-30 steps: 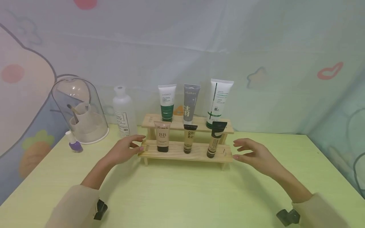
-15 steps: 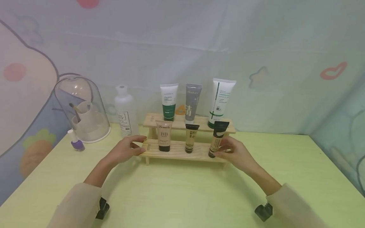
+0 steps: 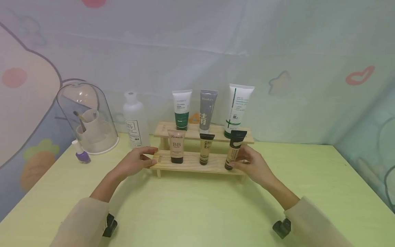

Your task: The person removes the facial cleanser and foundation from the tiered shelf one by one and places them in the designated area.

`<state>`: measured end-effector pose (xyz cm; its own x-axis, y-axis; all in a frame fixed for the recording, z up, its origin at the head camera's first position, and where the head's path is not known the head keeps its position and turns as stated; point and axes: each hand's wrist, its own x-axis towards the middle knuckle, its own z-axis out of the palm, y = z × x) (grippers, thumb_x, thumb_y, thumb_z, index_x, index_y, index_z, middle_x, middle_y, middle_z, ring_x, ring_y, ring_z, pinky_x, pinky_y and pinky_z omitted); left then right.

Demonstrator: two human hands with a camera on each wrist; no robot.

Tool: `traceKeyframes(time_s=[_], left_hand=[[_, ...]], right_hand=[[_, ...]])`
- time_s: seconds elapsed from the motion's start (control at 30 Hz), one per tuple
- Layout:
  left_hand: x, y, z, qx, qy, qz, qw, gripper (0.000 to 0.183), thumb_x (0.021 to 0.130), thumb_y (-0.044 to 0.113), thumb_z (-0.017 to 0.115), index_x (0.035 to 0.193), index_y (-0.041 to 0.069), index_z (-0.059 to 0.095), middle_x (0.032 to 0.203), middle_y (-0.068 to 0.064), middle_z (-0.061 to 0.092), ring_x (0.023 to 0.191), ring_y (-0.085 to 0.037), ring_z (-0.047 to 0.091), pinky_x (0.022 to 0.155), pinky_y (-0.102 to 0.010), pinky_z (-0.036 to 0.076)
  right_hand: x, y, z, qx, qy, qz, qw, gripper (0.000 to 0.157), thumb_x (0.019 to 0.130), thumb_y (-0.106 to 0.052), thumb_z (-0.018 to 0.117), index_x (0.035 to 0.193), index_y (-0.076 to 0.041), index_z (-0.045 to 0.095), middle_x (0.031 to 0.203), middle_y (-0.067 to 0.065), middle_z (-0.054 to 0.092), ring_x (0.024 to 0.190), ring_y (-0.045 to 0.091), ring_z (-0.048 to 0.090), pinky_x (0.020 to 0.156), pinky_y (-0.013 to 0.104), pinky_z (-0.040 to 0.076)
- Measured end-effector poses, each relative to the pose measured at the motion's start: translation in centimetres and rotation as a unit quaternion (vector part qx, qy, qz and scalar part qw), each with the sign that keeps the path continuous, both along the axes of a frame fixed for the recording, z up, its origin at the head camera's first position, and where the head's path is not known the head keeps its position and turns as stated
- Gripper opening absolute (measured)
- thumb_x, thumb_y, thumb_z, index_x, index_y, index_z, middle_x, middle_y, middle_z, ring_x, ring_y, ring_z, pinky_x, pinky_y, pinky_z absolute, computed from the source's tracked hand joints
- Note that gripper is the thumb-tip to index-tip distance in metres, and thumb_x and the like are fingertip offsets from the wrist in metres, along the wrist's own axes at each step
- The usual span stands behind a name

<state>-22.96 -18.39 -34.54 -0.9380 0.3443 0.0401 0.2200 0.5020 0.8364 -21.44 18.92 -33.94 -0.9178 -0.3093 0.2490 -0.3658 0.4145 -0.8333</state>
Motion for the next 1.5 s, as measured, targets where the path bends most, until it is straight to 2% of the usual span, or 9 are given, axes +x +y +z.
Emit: traceKeyframes(time_s=[0.2, 0.37, 0.57, 0.77, 0.9, 0.97, 1.2, 1.33, 1.5], left_hand=[[0.0, 0.0, 0.0, 0.002, -0.004, 0.002, 1.0, 0.044, 0.089, 0.005, 0.058, 0.127, -0.012, 0.044, 0.125, -0.03, 0.046, 0.095, -0.031, 0.058, 0.075, -0.034, 0.053], [0.1, 0.1, 0.1, 0.002, -0.003, 0.0, 1.0, 0.043, 0.089, 0.005, 0.058, 0.127, -0.012, 0.044, 0.125, -0.03, 0.046, 0.096, -0.031, 0.058, 0.076, -0.034, 0.053], [0.3, 0.1, 0.2, -0.004, -0.004, 0.004, 1.0, 0.044, 0.089, 0.006, 0.058, 0.127, -0.012, 0.045, 0.127, -0.028, 0.046, 0.097, -0.031, 0.058, 0.077, -0.035, 0.053], [0.4, -0.1, 0.3, -0.006, -0.005, 0.002, 1.0, 0.043, 0.089, 0.006, 0.058, 0.127, -0.012, 0.045, 0.125, -0.03, 0.046, 0.097, -0.032, 0.058, 0.077, -0.036, 0.052], [0.2, 0.0, 0.3, -0.007, -0.008, 0.004, 0.9999, 0.043, 0.089, 0.005, 0.057, 0.127, -0.012, 0.045, 0.125, -0.03, 0.046, 0.097, -0.032, 0.058, 0.077, -0.035, 0.053], [0.1, 0.0, 0.2, -0.007, -0.01, 0.004, 0.9999, 0.043, 0.089, 0.005, 0.057, 0.127, -0.011, 0.045, 0.126, -0.029, 0.046, 0.098, -0.032, 0.058, 0.077, -0.035, 0.052], [0.2, -0.1, 0.2, -0.007, -0.014, 0.006, 0.9999, 0.044, 0.089, 0.006, 0.057, 0.127, -0.011, 0.044, 0.126, -0.03, 0.045, 0.098, -0.032, 0.057, 0.078, -0.036, 0.053], [0.2, -0.1, 0.0, -0.003, -0.003, 0.0, 1.0, 0.044, 0.089, 0.006, 0.058, 0.127, -0.012, 0.045, 0.127, -0.028, 0.046, 0.097, -0.031, 0.058, 0.077, -0.035, 0.053], [0.3, -0.1, -0.1, 0.002, 0.004, 0.001, 1.0, 0.044, 0.089, 0.007, 0.058, 0.127, -0.012, 0.045, 0.128, -0.026, 0.046, 0.097, -0.031, 0.059, 0.076, -0.034, 0.053]], right_hand=[[0.0, 0.3, 0.3, 0.003, -0.003, -0.004, 1.0, 0.035, 0.082, -0.009, 0.068, 0.113, -0.002, 0.054, 0.102, 0.011, 0.062, 0.096, 0.025, 0.058, 0.086, 0.044, 0.046], [0.4, 1.9, 1.9, 0.012, 0.004, -0.005, 1.0, 0.032, 0.082, -0.01, 0.069, 0.11, -0.002, 0.055, 0.101, 0.011, 0.062, 0.096, 0.023, 0.059, 0.083, 0.038, 0.048], [0.7, 5.9, 4.4, 0.053, 0.008, -0.034, 0.998, 0.032, 0.083, -0.019, 0.069, 0.107, -0.003, 0.055, 0.101, 0.008, 0.061, 0.091, 0.012, 0.06, 0.075, 0.027, 0.051], [0.1, 10.9, 5.2, 0.079, -0.037, -0.053, 0.995, 0.04, 0.087, -0.024, 0.064, 0.115, 0.002, 0.05, 0.102, 0.007, 0.062, 0.087, 0.013, 0.062, 0.075, 0.027, 0.051], [-0.8, 13.3, 4.3, 0.1, -0.084, -0.068, 0.989, 0.046, 0.089, -0.026, 0.061, 0.117, 0.007, 0.046, 0.105, 0.015, 0.06, 0.083, 0.015, 0.062, 0.073, 0.029, 0.053], [-1.3, 14.3, 3.5, 0.088, -0.115, -0.072, 0.987, 0.05, 0.089, -0.025, 0.061, 0.119, 0.011, 0.042, 0.105, 0.018, 0.059, 0.083, 0.015, 0.061, 0.073, 0.031, 0.054], [-3.0, 15.3, 0.1, 0.031, -0.222, -0.072, 0.972, 0.063, 0.088, -0.018, 0.062, 0.13, 0.014, 0.027, 0.091, 0.006, 0.062, 0.075, 0.015, 0.059, 0.071, 0.032, 0.054], [-3.7, 14.8, -0.9, 0.029, -0.247, -0.086, 0.965, 0.065, 0.087, -0.02, 0.064, 0.13, 0.013, 0.028, 0.085, 0.004, 0.062, 0.069, 0.015, 0.057, 0.067, 0.032, 0.054], [-4.5, 14.2, -2.1, 0.028, -0.257, -0.111, 0.96, 0.066, 0.086, -0.022, 0.065, 0.131, 0.013, 0.03, 0.079, 0.001, 0.062, 0.065, 0.014, 0.054, 0.062, 0.03, 0.053]])
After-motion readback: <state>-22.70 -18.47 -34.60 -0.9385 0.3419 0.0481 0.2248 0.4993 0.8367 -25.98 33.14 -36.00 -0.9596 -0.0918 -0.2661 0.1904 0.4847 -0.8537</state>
